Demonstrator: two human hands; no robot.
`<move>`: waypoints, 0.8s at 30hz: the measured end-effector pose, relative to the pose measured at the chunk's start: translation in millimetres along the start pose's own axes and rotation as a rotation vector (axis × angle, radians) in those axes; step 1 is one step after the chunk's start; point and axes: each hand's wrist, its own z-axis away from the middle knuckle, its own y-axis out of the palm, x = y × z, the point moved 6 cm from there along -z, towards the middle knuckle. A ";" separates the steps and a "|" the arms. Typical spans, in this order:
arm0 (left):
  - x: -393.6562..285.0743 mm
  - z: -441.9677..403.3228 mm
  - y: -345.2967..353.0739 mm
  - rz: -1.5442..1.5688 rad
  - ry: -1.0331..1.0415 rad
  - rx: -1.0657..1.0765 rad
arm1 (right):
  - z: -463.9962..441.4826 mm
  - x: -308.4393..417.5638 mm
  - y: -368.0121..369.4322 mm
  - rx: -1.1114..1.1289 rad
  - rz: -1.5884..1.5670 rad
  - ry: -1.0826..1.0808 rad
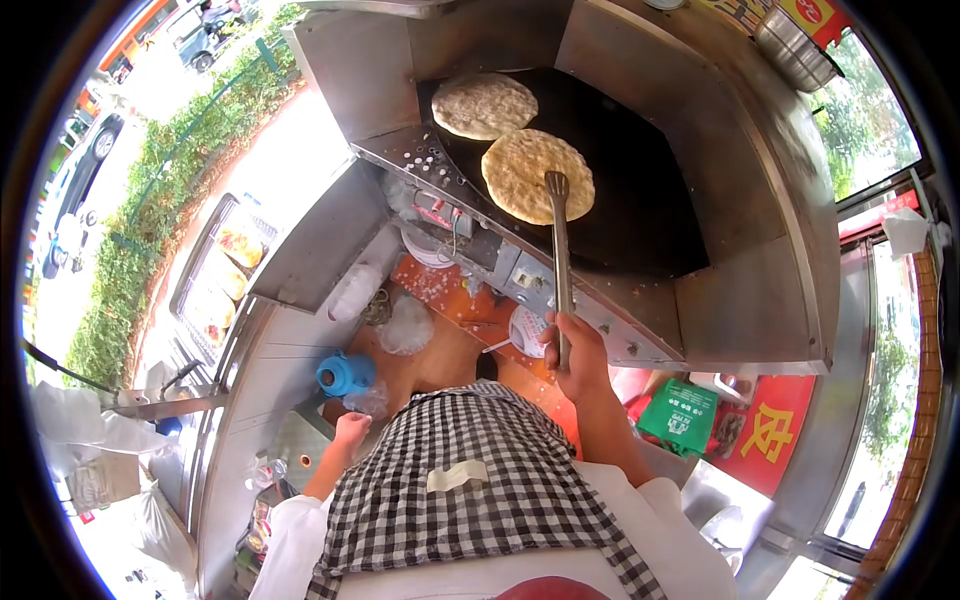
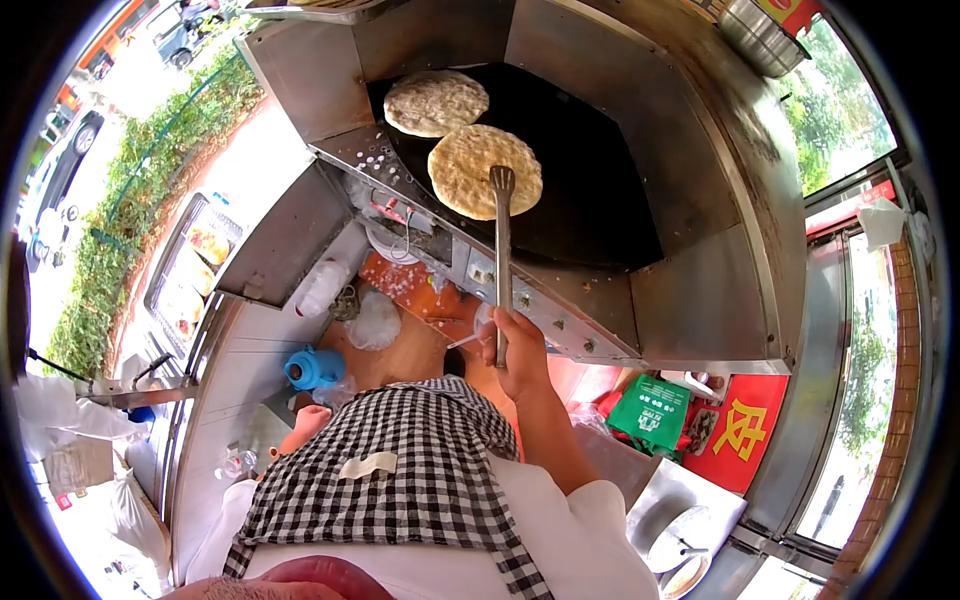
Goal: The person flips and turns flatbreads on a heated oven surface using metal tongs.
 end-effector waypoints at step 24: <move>-4.3 -23.2 16.1 0.002 0.000 -0.038 | 29.5 29.4 -1.1 0.733 -1.066 0.070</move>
